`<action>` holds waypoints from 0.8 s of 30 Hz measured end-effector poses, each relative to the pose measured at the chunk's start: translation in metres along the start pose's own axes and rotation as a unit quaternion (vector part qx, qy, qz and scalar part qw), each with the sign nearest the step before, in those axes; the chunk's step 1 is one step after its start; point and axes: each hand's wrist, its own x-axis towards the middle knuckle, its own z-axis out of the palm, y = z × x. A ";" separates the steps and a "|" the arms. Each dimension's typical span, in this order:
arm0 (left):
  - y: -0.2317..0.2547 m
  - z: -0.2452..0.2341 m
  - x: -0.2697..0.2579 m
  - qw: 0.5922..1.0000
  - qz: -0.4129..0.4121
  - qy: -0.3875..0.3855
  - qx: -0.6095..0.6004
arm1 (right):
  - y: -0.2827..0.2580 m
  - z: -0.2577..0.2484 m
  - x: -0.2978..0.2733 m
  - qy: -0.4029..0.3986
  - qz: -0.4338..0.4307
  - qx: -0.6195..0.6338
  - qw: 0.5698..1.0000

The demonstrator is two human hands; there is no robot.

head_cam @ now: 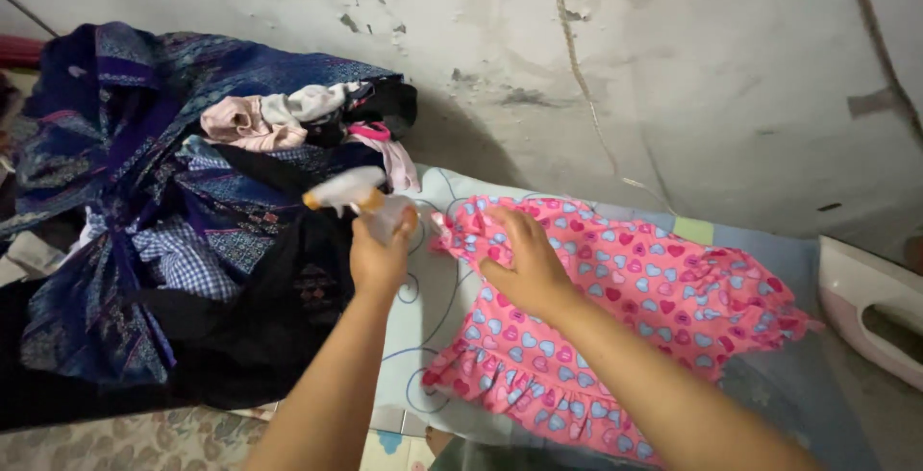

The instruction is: The recorder irons a pink patterned blouse and a brown patterned garment, using a spray bottle for moisture, and then folds them.

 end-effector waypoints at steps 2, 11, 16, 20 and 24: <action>0.027 -0.016 -0.030 0.995 0.104 -0.005 -0.008 | -0.009 -0.010 0.008 0.010 -0.013 0.038 0.999; 0.077 -0.025 -0.188 0.818 0.158 -0.551 -0.041 | -0.036 -0.062 -0.060 -0.093 0.324 0.344 0.876; 0.036 0.004 -0.220 0.808 0.155 -0.560 -0.099 | 0.027 -0.060 -0.148 -0.077 0.439 0.362 0.819; 0.034 -0.009 -0.179 0.875 0.379 -0.294 -0.065 | 0.019 -0.076 -0.161 0.037 0.435 0.335 0.835; -0.018 -0.018 -0.135 0.915 0.085 -0.286 0.273 | 0.071 -0.087 -0.200 0.034 0.421 0.206 0.883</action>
